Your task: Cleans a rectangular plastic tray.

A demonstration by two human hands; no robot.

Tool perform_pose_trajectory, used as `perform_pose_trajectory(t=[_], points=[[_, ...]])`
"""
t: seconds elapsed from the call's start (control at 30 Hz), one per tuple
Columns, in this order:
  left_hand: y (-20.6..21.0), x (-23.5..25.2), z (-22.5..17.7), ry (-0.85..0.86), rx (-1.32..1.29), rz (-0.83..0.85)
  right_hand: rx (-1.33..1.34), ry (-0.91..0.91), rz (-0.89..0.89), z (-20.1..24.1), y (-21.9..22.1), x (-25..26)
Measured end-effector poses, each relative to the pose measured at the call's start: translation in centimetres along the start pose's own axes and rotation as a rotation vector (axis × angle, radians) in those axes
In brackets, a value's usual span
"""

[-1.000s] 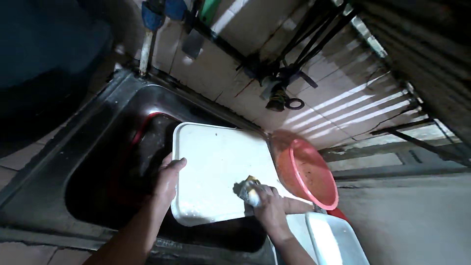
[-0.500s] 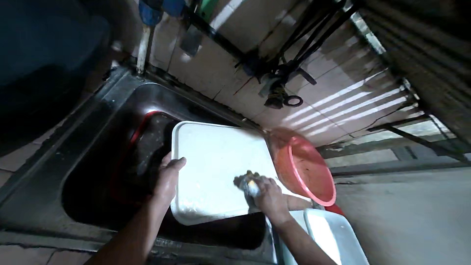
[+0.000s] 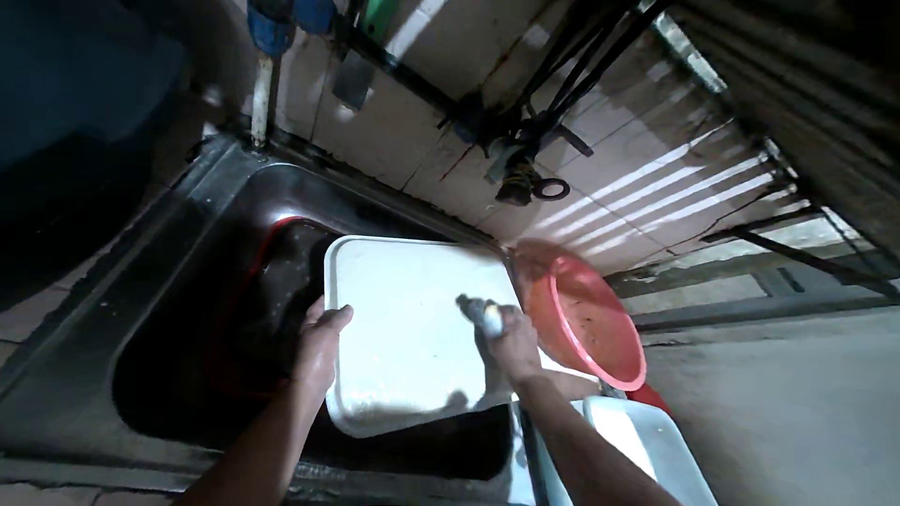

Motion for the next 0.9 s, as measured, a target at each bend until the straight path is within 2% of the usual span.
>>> perform_pose_trajectory(t=[0.07, 0.13, 0.23, 0.27, 0.3, 0.33, 0.43, 0.5, 0.57, 0.6, 0.67, 0.7, 0.73, 0.8, 0.9], points=[[0.0, 0.1, 0.1, 0.004, 0.003, -0.003, 0.068, 0.076, -0.174, 0.9, 1.0, 2.4], [0.0, 0.2, 0.2, 0.011, 0.014, -0.001, 0.125, -0.014, -0.245, 5.7, 2.4, 1.0], [0.0, 0.3, 0.3, 0.014, 0.014, 0.001, 0.159, -0.445, -0.196, 12.9, 6.0, -3.6], [0.0, 0.2, 0.2, 0.015, 0.013, 0.001, 0.126, -0.573, -0.191, 13.4, 6.7, -4.3], [0.0, 0.1, 0.1, 0.009, 0.016, 0.000, 0.094, -0.625, -0.198, 12.7, 6.9, -4.1], [0.0, 0.0, 0.0, 0.003, 0.021, 0.001, 0.065, -0.593, -0.181, 11.0, 6.5, -3.2], [-0.1, 0.1, 0.2, -0.001, 0.010, -0.004, 0.078, -0.226, -0.129, 3.9, 2.7, 0.9], [0.2, 0.0, 0.3, -0.005, -0.012, -0.006, 0.112, -0.063, -0.136, 0.8, 1.4, 2.1], [0.3, -0.1, 0.4, -0.010, -0.019, -0.011, 0.113, -0.080, -0.107, 2.0, 1.9, -0.2], [0.2, -0.1, 0.3, -0.009, -0.013, -0.008, 0.123, -0.161, -0.091, 3.6, 2.6, -2.7], [0.1, 0.0, 0.2, -0.009, 0.005, -0.006, 0.141, -0.448, -0.180, 6.3, 5.1, -7.5], [0.1, 0.1, 0.3, -0.011, 0.019, -0.008, 0.126, -0.561, -0.218, 6.7, 5.9, -8.5], [0.0, 0.1, 0.4, -0.010, 0.030, -0.011, 0.112, -0.592, -0.211, 6.5, 6.1, -8.2], [0.1, 0.0, 0.4, -0.010, 0.030, -0.012, 0.050, -0.483, -0.127, 5.0, 4.8, -4.5], [0.3, -0.3, 0.3, -0.011, -0.004, -0.011, 0.048, -0.195, -0.136, 2.4, 2.4, 2.6]])
Point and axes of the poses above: each hand's wrist, its own x-axis towards the middle knuckle, its own y-axis out of the palm, z = x × y, the point moved 1 cm from there along x, towards the middle knuckle, and after that the axes turned 14 degrees about -y, right-handed, at the moved point
